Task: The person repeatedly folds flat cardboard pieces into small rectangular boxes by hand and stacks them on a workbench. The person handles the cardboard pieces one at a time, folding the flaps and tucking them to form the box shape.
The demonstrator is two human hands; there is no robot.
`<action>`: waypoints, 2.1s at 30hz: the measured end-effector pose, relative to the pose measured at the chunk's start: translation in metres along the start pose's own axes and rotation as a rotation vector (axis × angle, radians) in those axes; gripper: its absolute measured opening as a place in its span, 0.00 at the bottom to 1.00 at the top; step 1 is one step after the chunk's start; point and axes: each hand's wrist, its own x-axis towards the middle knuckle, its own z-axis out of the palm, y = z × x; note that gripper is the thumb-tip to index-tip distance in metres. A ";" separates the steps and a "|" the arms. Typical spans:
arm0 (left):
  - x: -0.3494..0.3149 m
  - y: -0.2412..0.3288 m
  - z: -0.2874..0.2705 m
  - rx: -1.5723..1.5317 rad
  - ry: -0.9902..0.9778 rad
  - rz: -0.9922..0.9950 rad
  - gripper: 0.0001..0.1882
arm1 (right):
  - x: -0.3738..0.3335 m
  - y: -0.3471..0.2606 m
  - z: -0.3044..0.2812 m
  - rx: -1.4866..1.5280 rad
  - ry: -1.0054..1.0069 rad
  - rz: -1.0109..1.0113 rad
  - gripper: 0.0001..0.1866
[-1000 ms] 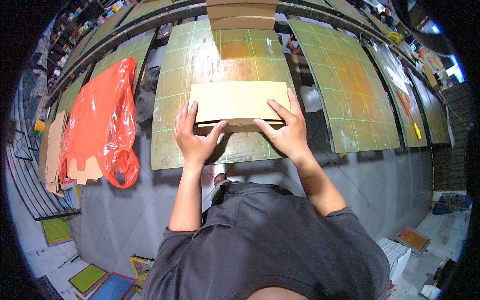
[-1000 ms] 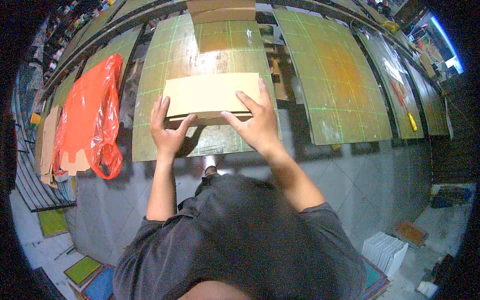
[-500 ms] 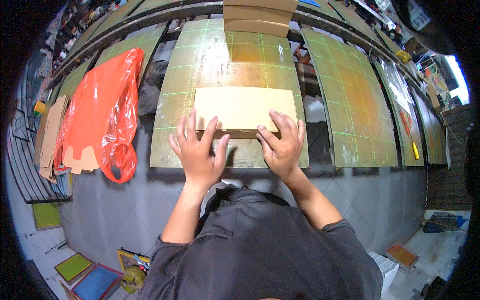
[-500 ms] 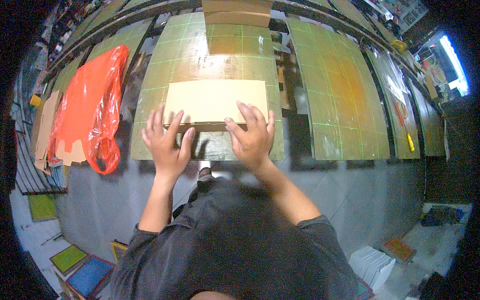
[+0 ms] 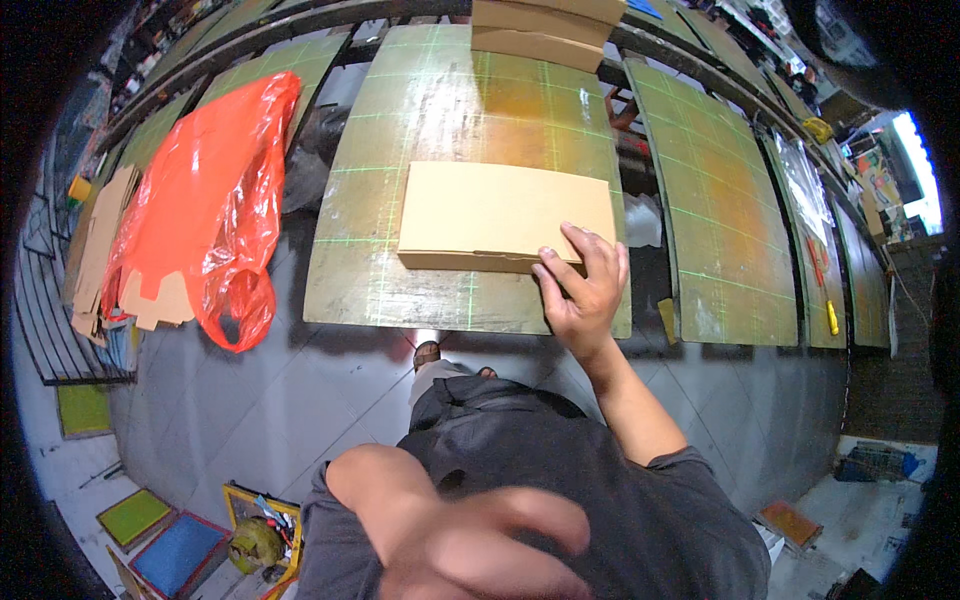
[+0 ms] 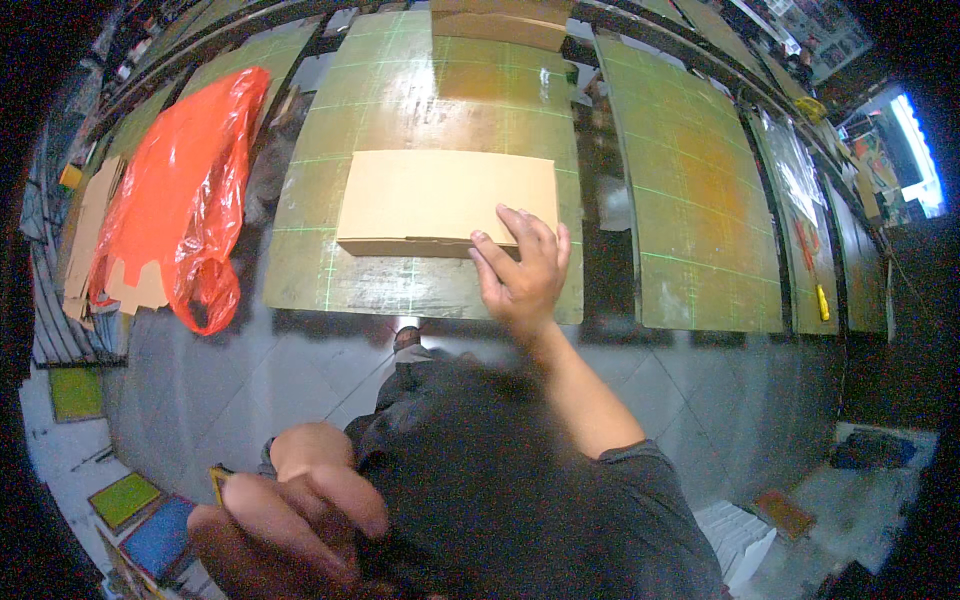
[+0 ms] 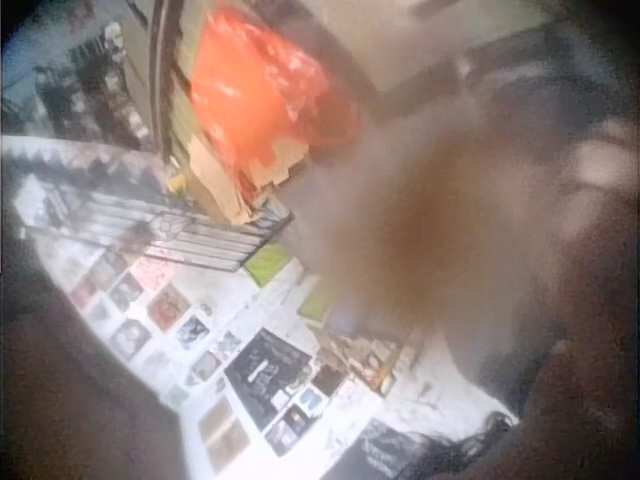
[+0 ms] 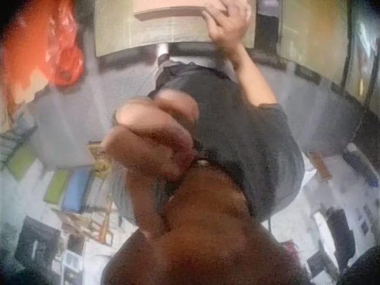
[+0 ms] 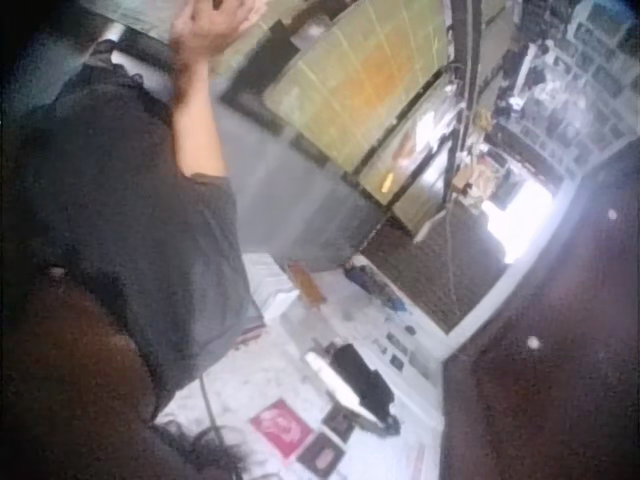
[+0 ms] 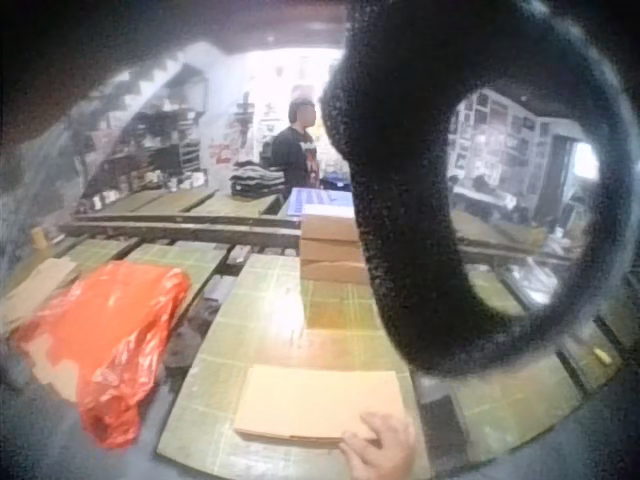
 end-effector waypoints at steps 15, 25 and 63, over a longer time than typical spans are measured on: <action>-0.004 -0.060 -0.018 0.621 -0.308 0.231 0.18 | 0.003 0.006 -0.012 0.166 0.000 -0.033 0.18; 0.002 -0.139 -0.138 1.006 0.115 -0.516 0.41 | 0.016 0.018 -0.022 0.306 -0.096 0.533 0.37; -0.042 0.068 -0.281 1.218 1.087 -0.172 0.05 | 0.024 0.026 0.027 0.743 0.040 0.740 0.30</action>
